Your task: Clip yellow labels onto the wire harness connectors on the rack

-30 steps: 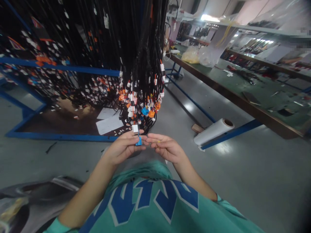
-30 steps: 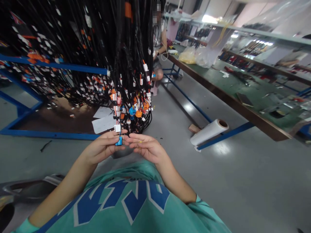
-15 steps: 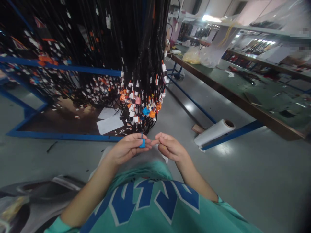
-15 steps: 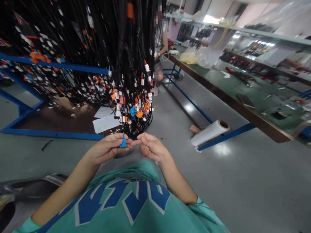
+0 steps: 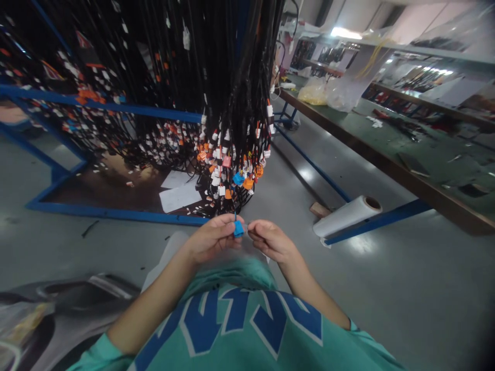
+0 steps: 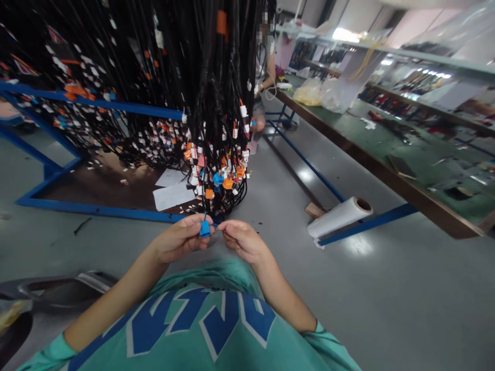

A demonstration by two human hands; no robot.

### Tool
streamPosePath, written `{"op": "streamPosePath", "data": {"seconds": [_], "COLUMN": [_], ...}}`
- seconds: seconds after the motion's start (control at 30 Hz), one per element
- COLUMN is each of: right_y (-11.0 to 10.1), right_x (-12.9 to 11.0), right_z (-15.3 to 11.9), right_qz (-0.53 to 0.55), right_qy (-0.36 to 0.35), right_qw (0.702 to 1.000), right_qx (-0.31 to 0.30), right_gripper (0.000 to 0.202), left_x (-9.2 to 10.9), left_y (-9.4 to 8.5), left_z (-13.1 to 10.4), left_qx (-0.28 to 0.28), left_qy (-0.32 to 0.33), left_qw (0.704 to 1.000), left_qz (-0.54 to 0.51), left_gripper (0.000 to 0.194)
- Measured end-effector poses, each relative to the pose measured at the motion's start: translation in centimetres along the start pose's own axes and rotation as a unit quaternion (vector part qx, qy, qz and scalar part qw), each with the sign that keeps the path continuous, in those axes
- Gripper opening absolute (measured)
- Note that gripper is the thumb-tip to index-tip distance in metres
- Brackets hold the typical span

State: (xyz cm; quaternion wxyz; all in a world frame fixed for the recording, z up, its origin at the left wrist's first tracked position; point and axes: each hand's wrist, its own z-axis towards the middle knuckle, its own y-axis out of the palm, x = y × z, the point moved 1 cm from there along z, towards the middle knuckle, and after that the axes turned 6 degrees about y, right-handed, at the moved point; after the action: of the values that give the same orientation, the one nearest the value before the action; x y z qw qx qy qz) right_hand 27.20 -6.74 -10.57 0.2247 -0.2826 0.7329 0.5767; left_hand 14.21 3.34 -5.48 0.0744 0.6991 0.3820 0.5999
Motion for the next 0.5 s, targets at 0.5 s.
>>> {"op": "streamPosePath", "data": {"seconds": [0.5], "right_y": [1.9], "right_x": [-1.9], "right_z": [-1.4], "right_qz": [-0.092], "right_qy": [-0.109], "right_qw": [0.986], "right_qx": [0.082], "right_gripper": [0.026], "left_x": [0.5], "left_y": [1.0], "left_z": [-0.2], "left_qx": [0.005], "left_qy": [0.000], "left_qw": [0.999], "left_qz": [-0.039], "left_gripper": [0.035]}}
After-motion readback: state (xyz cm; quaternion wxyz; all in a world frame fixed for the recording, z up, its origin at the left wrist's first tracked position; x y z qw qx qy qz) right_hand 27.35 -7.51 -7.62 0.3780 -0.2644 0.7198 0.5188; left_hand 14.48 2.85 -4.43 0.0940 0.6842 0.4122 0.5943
